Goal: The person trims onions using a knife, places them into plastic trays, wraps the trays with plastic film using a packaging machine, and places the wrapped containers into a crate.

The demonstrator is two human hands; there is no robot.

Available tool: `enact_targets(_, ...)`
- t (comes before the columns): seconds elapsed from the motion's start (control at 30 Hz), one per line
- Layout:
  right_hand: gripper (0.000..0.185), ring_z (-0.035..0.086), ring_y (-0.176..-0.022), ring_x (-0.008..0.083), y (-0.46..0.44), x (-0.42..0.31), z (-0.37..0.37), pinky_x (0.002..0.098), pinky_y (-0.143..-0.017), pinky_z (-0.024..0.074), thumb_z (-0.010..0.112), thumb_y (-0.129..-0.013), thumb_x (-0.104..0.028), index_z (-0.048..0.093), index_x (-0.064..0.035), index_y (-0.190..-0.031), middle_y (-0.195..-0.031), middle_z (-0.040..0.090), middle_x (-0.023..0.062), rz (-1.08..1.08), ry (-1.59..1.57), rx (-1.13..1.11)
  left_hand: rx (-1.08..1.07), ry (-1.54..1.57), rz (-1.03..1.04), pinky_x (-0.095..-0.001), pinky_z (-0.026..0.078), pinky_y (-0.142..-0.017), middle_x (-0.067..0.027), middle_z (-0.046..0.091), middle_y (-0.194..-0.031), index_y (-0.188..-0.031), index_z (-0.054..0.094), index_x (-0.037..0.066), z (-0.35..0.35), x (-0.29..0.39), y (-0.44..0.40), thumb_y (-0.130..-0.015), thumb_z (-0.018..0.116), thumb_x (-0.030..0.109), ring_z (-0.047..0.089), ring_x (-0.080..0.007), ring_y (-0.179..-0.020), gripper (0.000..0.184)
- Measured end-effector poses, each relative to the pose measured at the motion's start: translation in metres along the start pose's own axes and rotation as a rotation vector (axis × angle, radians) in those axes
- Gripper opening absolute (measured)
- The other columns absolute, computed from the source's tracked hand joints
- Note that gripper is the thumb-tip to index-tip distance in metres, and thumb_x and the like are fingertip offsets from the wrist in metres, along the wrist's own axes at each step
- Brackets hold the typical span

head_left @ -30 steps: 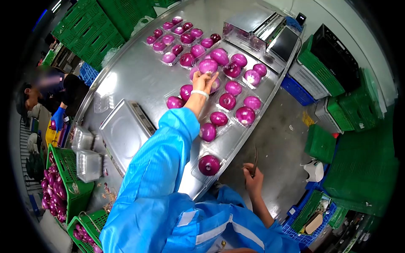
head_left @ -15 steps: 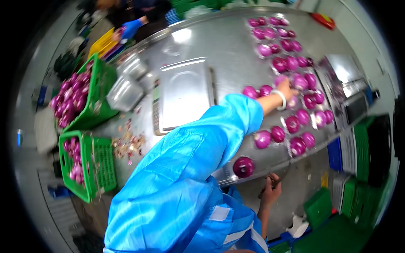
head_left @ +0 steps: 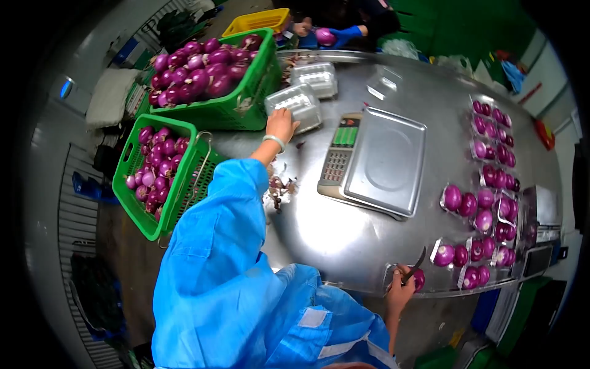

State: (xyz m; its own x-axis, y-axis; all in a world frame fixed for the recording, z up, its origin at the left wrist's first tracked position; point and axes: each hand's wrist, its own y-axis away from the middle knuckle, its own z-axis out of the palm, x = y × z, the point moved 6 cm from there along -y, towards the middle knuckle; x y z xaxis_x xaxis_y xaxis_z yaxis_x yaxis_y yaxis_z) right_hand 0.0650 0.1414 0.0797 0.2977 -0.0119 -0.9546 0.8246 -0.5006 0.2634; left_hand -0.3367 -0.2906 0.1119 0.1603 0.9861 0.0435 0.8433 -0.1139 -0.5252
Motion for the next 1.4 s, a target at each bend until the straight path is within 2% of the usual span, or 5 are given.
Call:
enact_targets(0.13,0.015,0.047,-0.049,0.0042,0.024,-0.019,0.060,0.0211,-0.044,0.0351,0.064,-0.091,-0.005,0.068,0.0006,-0.105,-0.077,0.064,0.0027,-0.121,0.136,-0.091,-0.571,-0.161,0.094,-0.0466,0.044,-0.093,-0.0159,0.072,-0.103,-0.093,0.073,0.005,0.028,-0.036,-0.020,-0.087,0.057,0.017,0.066,-0.0315,-0.100,0.022)
enact_targets(0.53,0.018,0.058,-0.066,0.0173,0.087,-0.050,0.146,0.0311,-0.061,0.0465,0.066,-0.090,-0.009,0.069,-0.0014,-0.106,-0.090,0.069,0.0071,-0.333,0.457,-0.277,0.150,0.493,0.310,-0.0468,0.047,-0.066,-0.0116,0.061,-0.073,-0.074,0.059,0.011,-0.050,-0.020,-0.006,-0.074,0.068,0.016,0.061,-0.0346,-0.074,0.010)
enact_targets(0.8,0.033,0.045,-0.046,0.0061,0.045,-0.027,0.166,0.0231,-0.038,0.0338,0.070,-0.089,-0.017,0.059,-0.0013,-0.116,-0.080,0.061,0.0026,0.065,0.225,-0.235,-0.275,0.547,0.941,-0.0361,0.045,-0.077,-0.0017,0.057,-0.077,-0.072,0.055,0.012,-0.164,0.095,0.242,-0.075,0.061,0.016,0.055,-0.0230,-0.081,0.007)
enact_targets(1.2,0.039,0.060,-0.088,0.0185,0.022,0.033,0.166,0.0328,-0.078,0.0476,0.071,-0.083,-0.004,0.060,0.0035,-0.120,-0.095,0.065,0.0060,-0.322,0.544,-0.155,0.123,0.203,-0.300,-0.0462,0.047,-0.093,-0.0175,0.067,-0.111,-0.112,0.066,0.003,-0.353,-0.311,0.202,-0.079,0.074,0.019,0.060,-0.0377,-0.103,0.038)
enact_targets(1.4,0.030,0.060,-0.084,0.0181,0.076,-0.005,0.241,0.0311,-0.075,0.0454,0.063,-0.084,-0.001,0.065,0.0008,-0.114,-0.093,0.069,0.0060,-0.316,0.569,-0.295,-0.593,-0.308,-0.703,-0.0446,0.046,-0.100,-0.0251,0.065,-0.118,-0.119,0.063,-0.003,-0.282,-0.555,0.259,-0.084,0.074,0.033,0.059,-0.0399,-0.112,0.051)
